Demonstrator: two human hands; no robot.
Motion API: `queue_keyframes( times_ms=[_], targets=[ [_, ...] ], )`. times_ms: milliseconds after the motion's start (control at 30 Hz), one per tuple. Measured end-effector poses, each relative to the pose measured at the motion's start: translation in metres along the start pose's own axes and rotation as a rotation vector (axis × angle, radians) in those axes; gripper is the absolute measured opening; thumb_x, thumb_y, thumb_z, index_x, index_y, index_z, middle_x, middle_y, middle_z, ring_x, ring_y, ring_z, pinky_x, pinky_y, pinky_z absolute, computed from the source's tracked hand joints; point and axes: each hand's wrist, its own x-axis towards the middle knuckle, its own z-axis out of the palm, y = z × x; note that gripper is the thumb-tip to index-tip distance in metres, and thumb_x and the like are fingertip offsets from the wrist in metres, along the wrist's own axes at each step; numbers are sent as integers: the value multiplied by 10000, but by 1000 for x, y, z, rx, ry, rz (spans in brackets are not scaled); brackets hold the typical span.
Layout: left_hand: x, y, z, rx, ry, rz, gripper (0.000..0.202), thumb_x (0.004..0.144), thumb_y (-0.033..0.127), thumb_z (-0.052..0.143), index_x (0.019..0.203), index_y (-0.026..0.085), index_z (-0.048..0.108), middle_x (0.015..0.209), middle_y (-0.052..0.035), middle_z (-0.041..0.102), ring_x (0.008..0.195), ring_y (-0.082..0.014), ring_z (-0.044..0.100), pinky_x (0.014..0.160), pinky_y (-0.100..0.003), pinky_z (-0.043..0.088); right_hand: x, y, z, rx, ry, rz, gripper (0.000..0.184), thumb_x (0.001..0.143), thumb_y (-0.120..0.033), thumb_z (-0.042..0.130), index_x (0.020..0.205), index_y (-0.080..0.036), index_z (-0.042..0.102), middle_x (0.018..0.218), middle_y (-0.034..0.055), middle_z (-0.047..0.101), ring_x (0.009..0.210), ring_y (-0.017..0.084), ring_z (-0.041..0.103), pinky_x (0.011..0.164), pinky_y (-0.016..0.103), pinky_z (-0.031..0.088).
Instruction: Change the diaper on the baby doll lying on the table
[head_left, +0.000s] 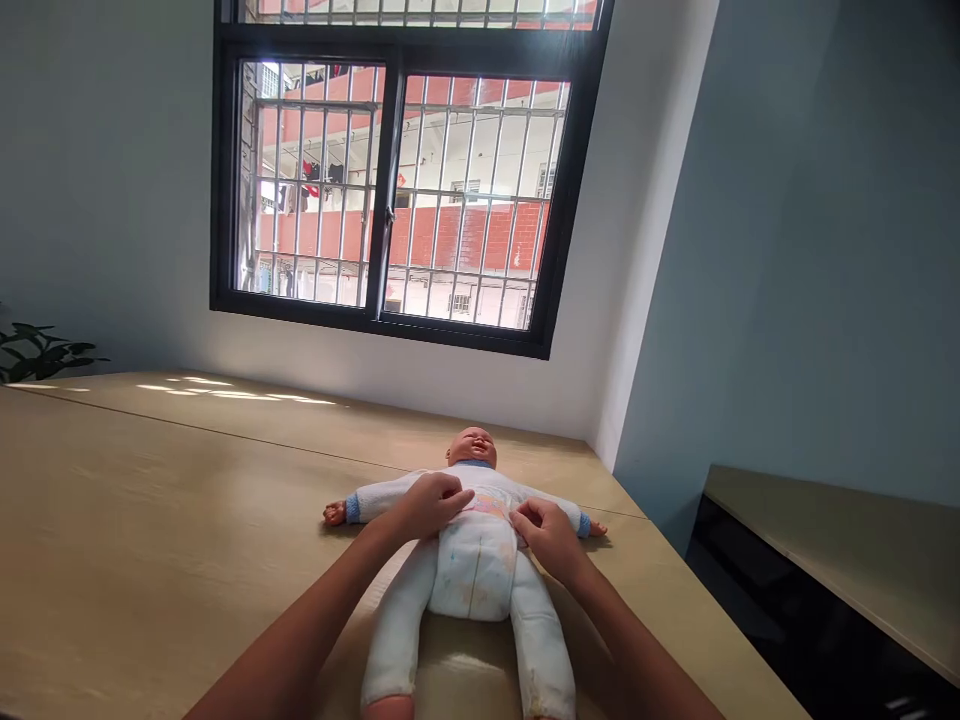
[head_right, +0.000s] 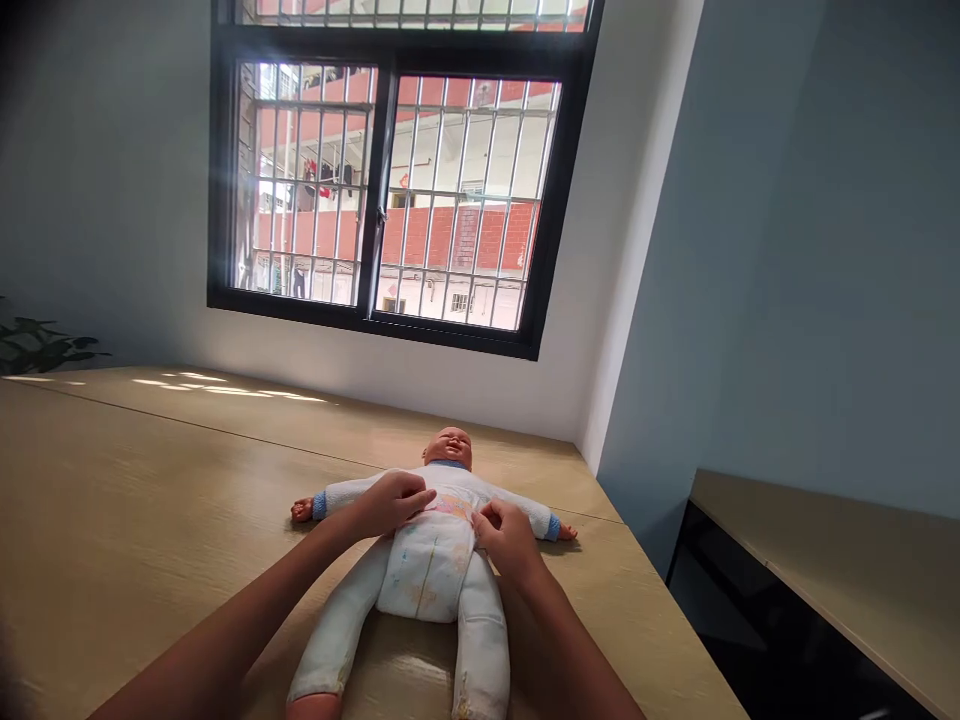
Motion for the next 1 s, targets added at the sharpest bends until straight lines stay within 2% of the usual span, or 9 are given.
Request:
queue_keyframes(
  times_ms=[100, 233, 400, 567, 700, 800, 1000],
  targets=[
    [7, -1, 13, 77, 18, -21, 567, 920, 538, 463, 475, 194, 394, 454, 33, 328, 464, -105, 282, 508, -289, 190, -2, -4, 6, -65, 8, -65, 271, 841, -401, 545, 681, -183, 567, 612, -15, 539, 612, 145, 458, 586, 277, 324],
    [6, 4, 24, 128, 103, -38, 513, 844, 482, 608, 451, 202, 433, 445, 5, 388, 445, -115, 283, 511, -320, 178, -1, -10, 11, -115, 19, -136, 203, 853, -332, 545, 723, -183, 590, 677, -3, 562, 645, 150, 467, 617, 278, 342],
    [2, 9, 23, 158, 64, -79, 487, 880, 422, 556, 452, 202, 481, 449, -14, 423, 460, -148, 352, 553, -331, 229, -1, -15, 15, -136, 35, -196, 169, 848, -265, 537, 788, -180, 671, 813, 34, 630, 739, 171, 543, 700, 286, 407],
    [-5, 5, 23, 164, 131, -68, 428, 897, 340, 492, 495, 194, 481, 500, -29, 491, 500, -151, 358, 557, -335, 207, -5, -16, 15, -133, 114, -148, 245, 896, -363, 535, 809, -172, 661, 786, 35, 656, 671, 163, 556, 655, 284, 416],
    [-10, 4, 22, 143, 179, -56, 340, 851, 318, 541, 538, 196, 486, 532, -19, 529, 524, -153, 402, 551, -325, 222, -5, -18, 16, -128, 123, -81, 310, 836, -475, 634, 749, -178, 640, 723, 29, 660, 661, 172, 563, 625, 279, 417],
    [-12, 7, 22, 141, 216, -60, 269, 809, 333, 593, 593, 201, 502, 588, -25, 574, 560, -164, 452, 560, -319, 249, -3, -16, 19, -120, 122, -43, 293, 820, -457, 639, 739, -175, 638, 715, 37, 671, 658, 177, 570, 619, 281, 421],
    [-10, 12, 20, 250, 233, -107, 182, 799, 211, 538, 620, 195, 510, 641, -29, 593, 615, -166, 497, 592, -301, 287, -1, -10, 22, -140, 132, -50, 219, 836, -365, 559, 739, -181, 629, 699, 33, 672, 631, 177, 574, 620, 287, 421]
  ],
)
